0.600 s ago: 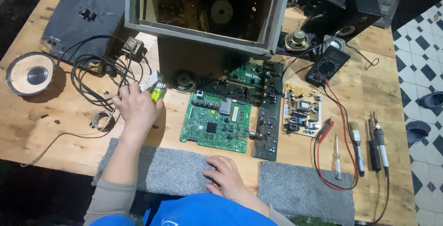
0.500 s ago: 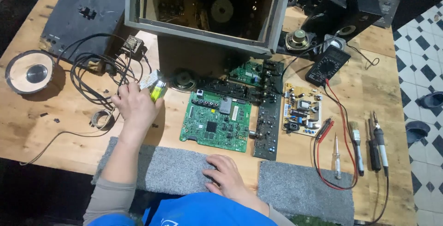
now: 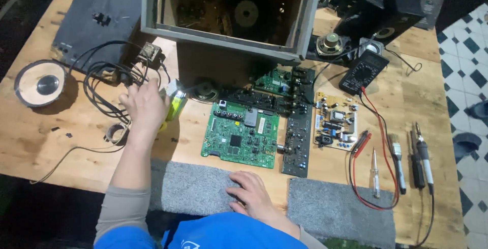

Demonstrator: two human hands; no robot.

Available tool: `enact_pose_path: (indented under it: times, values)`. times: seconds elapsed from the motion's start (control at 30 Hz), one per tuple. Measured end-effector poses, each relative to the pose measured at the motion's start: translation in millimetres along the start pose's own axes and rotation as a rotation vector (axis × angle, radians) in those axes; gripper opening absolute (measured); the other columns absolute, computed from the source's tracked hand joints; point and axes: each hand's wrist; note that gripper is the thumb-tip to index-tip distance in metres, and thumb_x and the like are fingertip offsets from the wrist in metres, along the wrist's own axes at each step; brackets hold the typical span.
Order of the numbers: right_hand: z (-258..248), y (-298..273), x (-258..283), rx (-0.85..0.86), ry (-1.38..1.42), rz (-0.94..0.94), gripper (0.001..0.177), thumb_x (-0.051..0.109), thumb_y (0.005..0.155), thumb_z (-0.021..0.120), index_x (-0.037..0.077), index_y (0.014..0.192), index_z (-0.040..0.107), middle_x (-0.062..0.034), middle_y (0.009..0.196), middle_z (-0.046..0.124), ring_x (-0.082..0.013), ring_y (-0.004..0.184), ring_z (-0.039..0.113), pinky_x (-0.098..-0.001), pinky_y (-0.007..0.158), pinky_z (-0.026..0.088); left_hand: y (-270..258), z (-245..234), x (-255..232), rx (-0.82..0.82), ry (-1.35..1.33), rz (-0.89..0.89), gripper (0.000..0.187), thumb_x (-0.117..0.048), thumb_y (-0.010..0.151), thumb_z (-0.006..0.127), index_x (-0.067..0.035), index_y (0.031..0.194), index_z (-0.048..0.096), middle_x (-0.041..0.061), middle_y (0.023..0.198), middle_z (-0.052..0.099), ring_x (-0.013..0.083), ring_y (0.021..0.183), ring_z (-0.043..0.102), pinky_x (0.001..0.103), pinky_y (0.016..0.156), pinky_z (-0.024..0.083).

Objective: Soldering electronic components onto a circuit board using a soldering iron and solder wire

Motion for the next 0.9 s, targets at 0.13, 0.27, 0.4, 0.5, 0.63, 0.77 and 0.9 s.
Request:
enact_pose_path:
  times: [0.13,0.27,0.4,0.5,0.63,0.77,0.9]
  values:
    - [0,3,-2,-0.038,-0.010,-0.041,0.046,0.049,0.105,0.040,0.012,0.112,0.066,-0.0187,0.124,0.063,-0.0383,0.114,0.061,-0.0530,0.089,0.049,-4,11,4,0.035,0.010,-0.003,0.049,-0.044,0.086,0.071,-0.017,0.126,0.065,0.010,0.096,0.075,0.0316,0.108,0.056,0.045,0.077,0.033]
    - [4,-3,-7,-0.014,-0.026,-0.037,0.043,0.049,0.104,0.043,0.013,0.113,0.065,-0.0170,0.126,0.062,-0.0377,0.116,0.059,-0.0534,0.092,0.047,-9,24,12,-0.128,0.033,0.025,0.045,-0.045,0.080,0.078,-0.015,0.114,0.072,0.006,0.083,0.074,0.0307,0.093,0.061,0.042,0.074,0.030]
    - [3,-2,-5,-0.021,-0.020,-0.036,0.043,0.047,0.104,0.043,0.011,0.112,0.066,-0.0175,0.127,0.062,-0.0381,0.117,0.059,-0.0531,0.091,0.047,-6,14,9,0.042,0.024,-0.020,0.049,-0.048,0.084,0.071,-0.014,0.119,0.068,0.009,0.089,0.076,0.0334,0.101,0.062,0.046,0.082,0.032]
    - [8,-7,-11,-0.032,-0.021,-0.047,0.042,0.047,0.103,0.043,0.012,0.113,0.065,-0.0173,0.127,0.061,-0.0384,0.116,0.059,-0.0536,0.091,0.048,-8,19,11,-0.029,0.032,0.016,0.054,-0.048,0.083,0.073,-0.013,0.124,0.069,0.010,0.087,0.076,0.0337,0.096,0.062,0.044,0.077,0.032]
    - [-8,4,2,-0.036,-0.001,-0.046,0.045,0.046,0.105,0.039,0.009,0.110,0.064,-0.0189,0.123,0.061,-0.0392,0.113,0.060,-0.0539,0.090,0.049,-21,13,8,-0.241,0.085,0.115,0.059,-0.050,0.078,0.078,-0.017,0.126,0.071,0.009,0.096,0.072,0.0310,0.093,0.062,0.043,0.070,0.032]
    - [-12,-2,7,0.037,0.015,-0.002,0.028,0.031,0.098,0.060,0.009,0.115,0.064,-0.0176,0.131,0.058,-0.0399,0.122,0.055,-0.0570,0.100,0.045,-47,1,-25,-0.423,-0.231,0.282,0.037,-0.041,0.094,0.076,-0.013,0.118,0.072,0.007,0.100,0.066,0.0267,0.095,0.053,0.038,0.085,0.029]
    - [-27,-1,15,-0.032,0.058,-0.075,0.034,0.034,0.106,0.044,0.008,0.113,0.065,-0.0192,0.131,0.060,-0.0392,0.125,0.057,-0.0546,0.099,0.050,-89,-18,-81,-0.722,-0.623,0.505,0.018,-0.009,0.100,0.065,-0.014,0.083,0.065,0.004,0.076,0.052,0.0225,0.081,0.047,0.031,0.089,0.030]
Point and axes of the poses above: each hand's wrist, its own y-axis towards the middle knuckle, its own z-axis out of the palm, x = y × z
